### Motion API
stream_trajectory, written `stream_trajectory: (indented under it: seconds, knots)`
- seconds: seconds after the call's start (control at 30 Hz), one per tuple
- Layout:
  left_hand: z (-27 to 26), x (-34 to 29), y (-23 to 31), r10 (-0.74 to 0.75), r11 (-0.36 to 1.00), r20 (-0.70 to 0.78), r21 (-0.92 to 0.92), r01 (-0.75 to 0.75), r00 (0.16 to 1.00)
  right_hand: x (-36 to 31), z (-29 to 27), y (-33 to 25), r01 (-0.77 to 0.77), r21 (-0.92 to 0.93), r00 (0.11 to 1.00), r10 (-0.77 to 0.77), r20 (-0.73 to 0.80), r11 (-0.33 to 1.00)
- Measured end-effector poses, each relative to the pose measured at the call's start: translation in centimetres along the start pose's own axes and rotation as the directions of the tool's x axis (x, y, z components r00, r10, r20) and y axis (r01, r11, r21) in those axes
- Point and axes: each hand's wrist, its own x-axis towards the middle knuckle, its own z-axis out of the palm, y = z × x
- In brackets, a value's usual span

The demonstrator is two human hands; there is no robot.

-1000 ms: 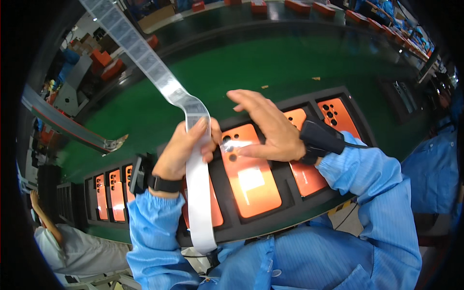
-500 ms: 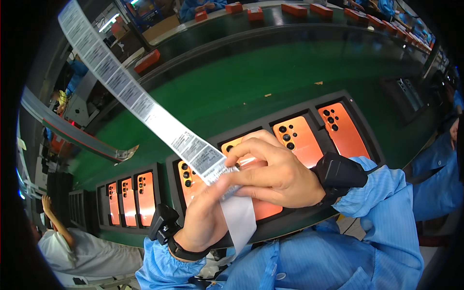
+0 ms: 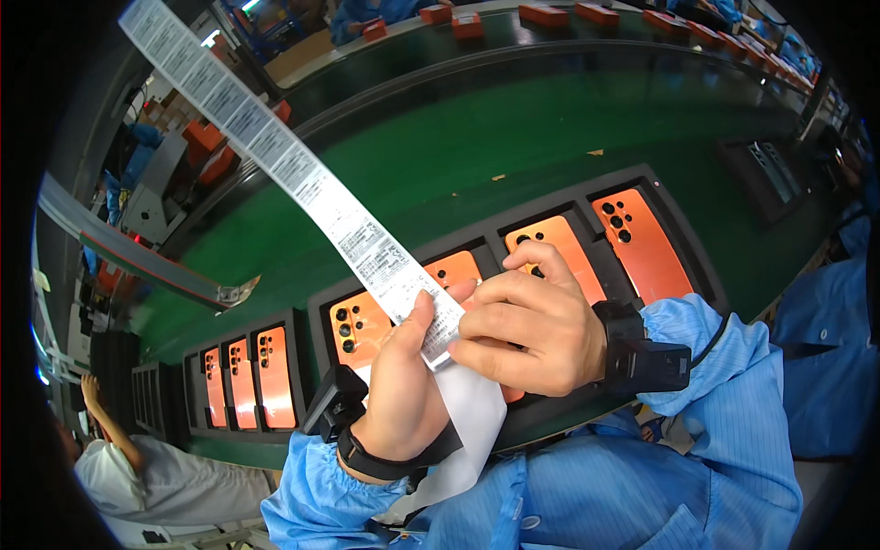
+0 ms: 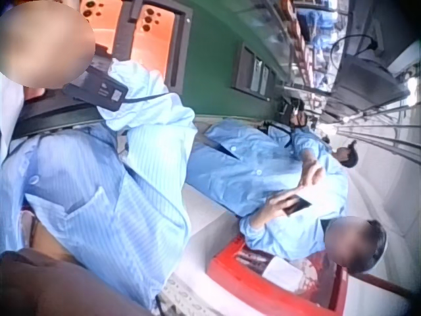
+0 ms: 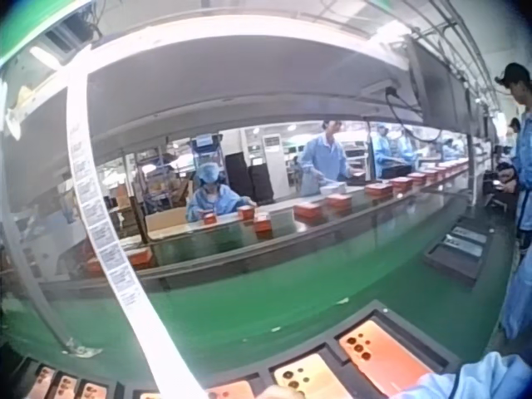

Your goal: The recorder applies identification labels to the back of several mobile phones arranged in a tray on an assembly line.

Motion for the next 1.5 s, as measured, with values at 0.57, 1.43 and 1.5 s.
stream_trajectory:
  seconds: [0.57, 1.43, 1.5]
  knots:
    - [1.3, 0.2, 0.1, 0.095, 0.863, -0.002, 0.498, -0.082, 0.995, -0.5, -0.7, 0.7, -0.089, 0.051, 0.989, 0.082, 0.127, 0.995]
    - [3.8, 4.4, -2.4, -0.407, -0.198, 0.289, 0.898, -0.392, 0.866, -1.6, -11.6, 5.3, -0.342, 0.209, 0.94, 0.336, 0.064, 0.916]
    - [2.7, 4.8, -3.6, -0.434, -0.386, 0.448, 0.692, -0.61, 0.782, -2.1, -11.9, 5.8, -0.404, 0.183, 0.915, 0.395, 0.085, 0.896]
